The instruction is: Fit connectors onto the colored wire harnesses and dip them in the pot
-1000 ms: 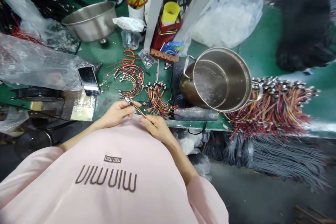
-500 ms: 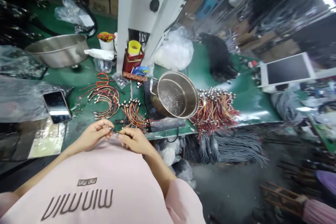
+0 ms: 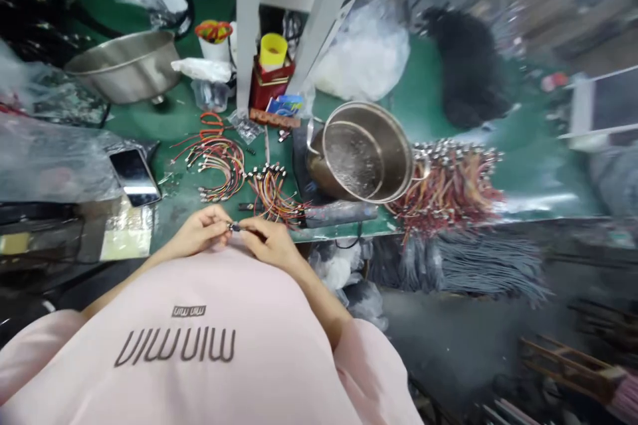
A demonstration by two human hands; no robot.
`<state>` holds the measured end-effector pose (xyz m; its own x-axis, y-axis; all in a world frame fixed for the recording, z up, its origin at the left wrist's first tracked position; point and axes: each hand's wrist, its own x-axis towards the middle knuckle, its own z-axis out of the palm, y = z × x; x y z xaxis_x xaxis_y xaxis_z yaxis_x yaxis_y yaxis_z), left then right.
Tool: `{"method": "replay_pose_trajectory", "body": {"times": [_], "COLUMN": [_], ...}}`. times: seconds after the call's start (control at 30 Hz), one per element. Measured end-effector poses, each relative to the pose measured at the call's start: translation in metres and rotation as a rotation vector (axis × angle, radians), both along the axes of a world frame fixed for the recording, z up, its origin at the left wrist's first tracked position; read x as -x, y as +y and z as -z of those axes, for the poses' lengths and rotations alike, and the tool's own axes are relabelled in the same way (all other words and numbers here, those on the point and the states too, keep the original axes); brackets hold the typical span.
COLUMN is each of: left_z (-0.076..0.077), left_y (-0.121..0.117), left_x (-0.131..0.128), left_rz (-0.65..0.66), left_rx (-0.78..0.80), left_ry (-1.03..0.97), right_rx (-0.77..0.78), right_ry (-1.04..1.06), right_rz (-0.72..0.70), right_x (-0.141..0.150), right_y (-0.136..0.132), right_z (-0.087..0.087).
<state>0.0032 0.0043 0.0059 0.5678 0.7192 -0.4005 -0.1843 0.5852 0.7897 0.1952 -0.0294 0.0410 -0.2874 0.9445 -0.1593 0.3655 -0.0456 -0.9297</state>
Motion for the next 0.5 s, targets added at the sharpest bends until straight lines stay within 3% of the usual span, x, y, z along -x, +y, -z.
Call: {"method": "replay_pose_trajectory", "body": {"times": [0.13,0.37,0.5], "left_z": [0.0015,-0.0039,-0.0040], "left_y": [-0.0007,-0.0033,-0.0044], "left_x": [-0.0002,-0.0032,-0.0040], "left_rz": [-0.050,-0.009,-0.022], "left_rx": [0.057,0.100,0.148], "left_ry": [-0.085,-0.081,-0.061], "right_rx": [-0.074,-0.302,-0.314], "right_ry": [-0.002,-0.058,-0.079], "right_rz": [0.042,0.014,0.012], "right_x": [-0.0012,0.0045,0.0058], "right_y": [-0.0037,0.0015,0.0015], "right_z": [0.0001,0.0023,0.0069]}}
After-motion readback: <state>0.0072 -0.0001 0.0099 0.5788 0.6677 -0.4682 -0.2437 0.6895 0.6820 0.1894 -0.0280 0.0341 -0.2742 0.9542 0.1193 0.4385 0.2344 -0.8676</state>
